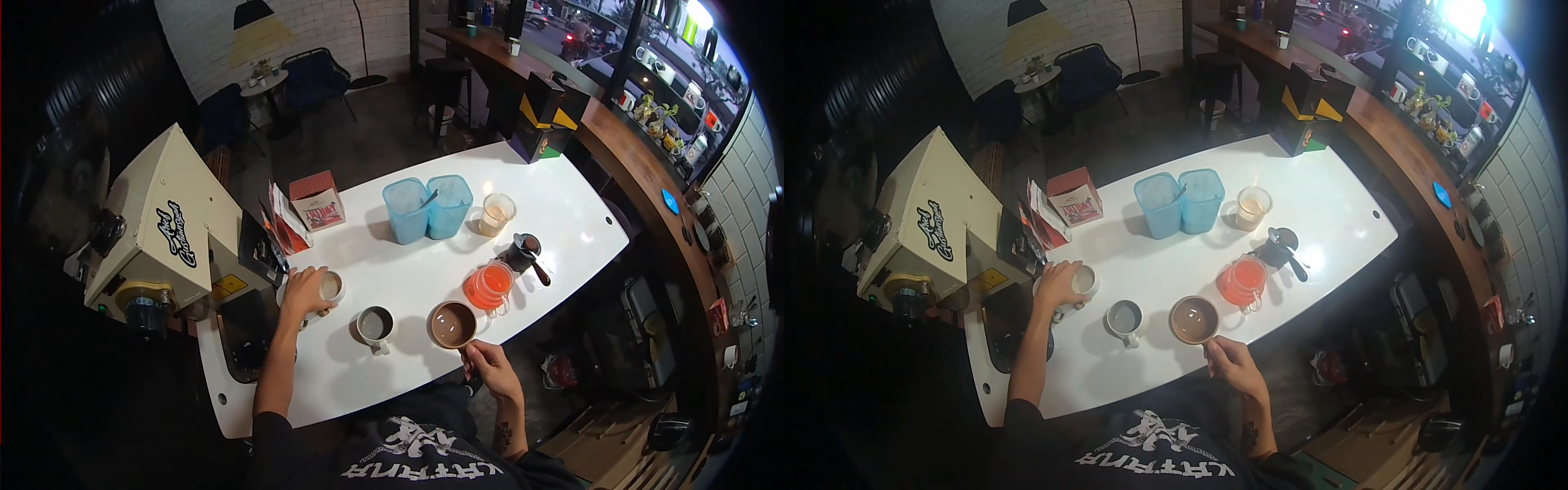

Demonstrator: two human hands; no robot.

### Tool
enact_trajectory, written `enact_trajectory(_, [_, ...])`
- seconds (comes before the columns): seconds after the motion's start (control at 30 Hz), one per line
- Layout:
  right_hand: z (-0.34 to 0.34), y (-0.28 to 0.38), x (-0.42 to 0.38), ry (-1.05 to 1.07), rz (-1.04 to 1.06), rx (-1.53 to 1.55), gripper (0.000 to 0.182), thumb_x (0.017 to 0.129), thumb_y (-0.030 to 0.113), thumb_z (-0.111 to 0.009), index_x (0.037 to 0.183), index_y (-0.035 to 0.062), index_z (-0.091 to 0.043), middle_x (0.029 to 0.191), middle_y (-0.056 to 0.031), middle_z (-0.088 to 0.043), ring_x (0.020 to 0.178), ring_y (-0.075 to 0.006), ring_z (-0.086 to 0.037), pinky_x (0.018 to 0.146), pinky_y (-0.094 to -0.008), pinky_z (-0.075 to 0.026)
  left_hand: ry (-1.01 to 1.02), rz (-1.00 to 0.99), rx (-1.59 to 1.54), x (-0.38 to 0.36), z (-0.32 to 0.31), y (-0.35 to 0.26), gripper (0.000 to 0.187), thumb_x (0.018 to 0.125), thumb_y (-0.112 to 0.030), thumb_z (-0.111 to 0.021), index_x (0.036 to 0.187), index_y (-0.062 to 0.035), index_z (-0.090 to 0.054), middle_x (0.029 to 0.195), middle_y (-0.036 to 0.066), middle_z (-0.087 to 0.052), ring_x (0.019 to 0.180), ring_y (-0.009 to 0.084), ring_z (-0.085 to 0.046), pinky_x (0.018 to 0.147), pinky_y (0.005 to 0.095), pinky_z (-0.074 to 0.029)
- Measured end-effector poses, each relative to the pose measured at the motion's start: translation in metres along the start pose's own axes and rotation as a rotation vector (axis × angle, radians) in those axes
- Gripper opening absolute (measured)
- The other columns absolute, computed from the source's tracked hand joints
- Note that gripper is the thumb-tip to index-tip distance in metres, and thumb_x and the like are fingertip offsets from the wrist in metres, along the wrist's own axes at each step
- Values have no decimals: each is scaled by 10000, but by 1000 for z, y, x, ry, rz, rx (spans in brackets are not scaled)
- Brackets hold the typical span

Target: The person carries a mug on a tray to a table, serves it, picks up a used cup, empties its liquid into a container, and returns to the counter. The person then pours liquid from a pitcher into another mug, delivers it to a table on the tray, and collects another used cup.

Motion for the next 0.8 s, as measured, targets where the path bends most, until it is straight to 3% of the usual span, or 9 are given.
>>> enact_trajectory(0.13, [-2,0,-3,-14,-4,-13,326,989,253,-477,792,7,-559,659,14,-497,575,-73,-507,530,-235,-435,82,34,34,19,5,-12,866,493,-398,-849,1220,-47,-536,1048,167,-609,1045,330,-570,954,431,-395])
enact_trajectory(0.2, [-1,0,-4,-18,-4,-11,325,989,252,-478,792,7,-560,656,14,-496,573,-73,-505,528,-234,-434,59,22,19,32,0,-15,707,513,-352,-870,1057,-25,-558,986,200,-622,973,349,-609,886,451,-452])
enact_trajectory(0.3, [-1,-1,-8,-11,1,-30,316,998,217,-469,795,-8,-558,677,4,-500,585,-71,-494,532,-222,-441,-18,-16,-20,51,-1,-23,655,506,-330,-880,982,-17,-557,961,209,-626,920,375,-624,811,448,-501])
enact_trajectory(0.53, [0,-4,-12,-50,13,-3,316,988,242,-480,806,0,-567,667,6,-502,575,-75,-502,529,-233,-432,-89,-90,-56,96,-12,-42,694,502,-434,-875,957,-16,-559,940,210,-633,892,386,-631,795,456,-507])
enact_trajectory(0.57, [0,-5,-12,-52,13,-6,316,989,241,-480,804,0,-566,668,4,-503,573,-76,-503,528,-233,-431,-43,-63,-64,99,-12,-43,807,521,-490,-853,1098,-9,-561,1031,217,-610,956,378,-614,837,462,-489])
enact_trajectory(0.6, [0,-6,-12,-51,11,-5,316,989,241,-480,804,0,-566,668,4,-503,573,-76,-503,528,-233,-431,-41,-61,-64,98,-7,-46,807,521,-490,-853,1098,-9,-561,1031,217,-610,956,378,-614,837,462,-489])
enact_trajectory(0.67, [0,-6,-11,-62,-4,-4,318,988,240,-481,796,1,-563,666,1,-507,570,-77,-507,527,-233,-430,3,-1,-178,95,3,-50,949,565,-522,-824,1303,-31,-486,1155,242,-561,1064,380,-572,908,455,-458])
enact_trajectory(0.8, [-1,-5,-6,-44,3,5,322,989,245,-482,791,5,-563,656,0,-511,567,-78,-512,524,-233,-430,-109,50,-284,61,26,-42,1006,613,-538,-795,1418,-93,-388,1235,253,-520,1131,380,-537,961,445,-428])
Point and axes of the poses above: each hand's wrist, its own x-axis towards the middle knuckle, its own z-axis out of the back of the hand, y = z × x, the point moved 1 cm from there along x, towards the middle knuckle
